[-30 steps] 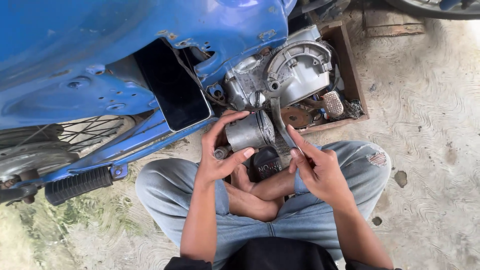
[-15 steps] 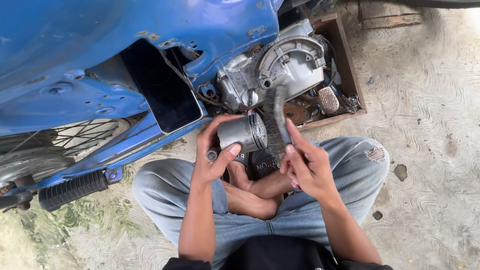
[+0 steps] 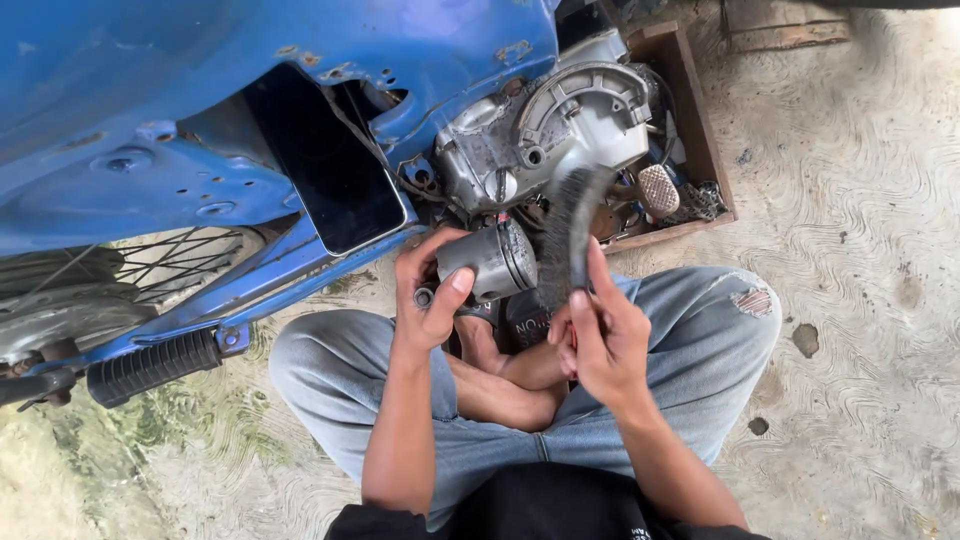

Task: The person sits on the floor and uses a wire brush to scrub a metal piston held in their left hand. They rotate the piston to clean different sides and the top surface while working next to a blue motorcycle.

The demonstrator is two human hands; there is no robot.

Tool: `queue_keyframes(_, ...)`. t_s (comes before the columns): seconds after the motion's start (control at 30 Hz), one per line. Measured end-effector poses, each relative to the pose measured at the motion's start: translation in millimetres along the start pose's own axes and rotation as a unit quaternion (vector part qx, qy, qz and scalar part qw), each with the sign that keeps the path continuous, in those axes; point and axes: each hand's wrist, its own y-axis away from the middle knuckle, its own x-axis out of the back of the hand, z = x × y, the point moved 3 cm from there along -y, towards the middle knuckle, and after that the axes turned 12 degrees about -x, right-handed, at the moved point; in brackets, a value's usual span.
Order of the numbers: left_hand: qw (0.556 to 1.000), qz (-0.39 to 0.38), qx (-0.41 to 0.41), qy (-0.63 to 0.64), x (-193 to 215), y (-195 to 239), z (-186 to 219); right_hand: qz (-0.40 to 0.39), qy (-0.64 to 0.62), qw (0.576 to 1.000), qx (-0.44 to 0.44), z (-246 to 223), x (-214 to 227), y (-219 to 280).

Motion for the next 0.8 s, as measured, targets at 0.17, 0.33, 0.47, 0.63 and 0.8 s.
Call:
queue_keyframes(0.17, 1.0, -0.003, -0.01, -0.007, -1.9, -6.2, 3.8, -0.014, 0.028, 0.999, 0.027, -17.1, 7.4, -8.8)
queue_keyframes(0.33, 1.0, -0.015, -0.021, -0.01, -4.5, -10.0, 10.2, -0.023, 0.087, 0.995, 0.037, -17.1, 5.3, -14.3)
queue_keyframes(0.47, 1.0, -0.012, -0.018, -0.007, -1.5, -4.8, 7.2, -0.019, 0.05, 0.998, 0.039, -26.2, 3.0, -13.5)
queue_keyframes(0.63, 1.0, -0.007, -0.025, -0.01, -1.3, -4.6, 3.2, -0.042, 0.039, 0.998, 0.04, -40.1, 2.7, -15.5)
queue_keyframes(0.8, 0.999, -0.009, -0.036, -0.011, -2.7, -8.2, 6.9, -0.065, 0.099, 0.993, 0.008, -47.3, 7.3, -20.6)
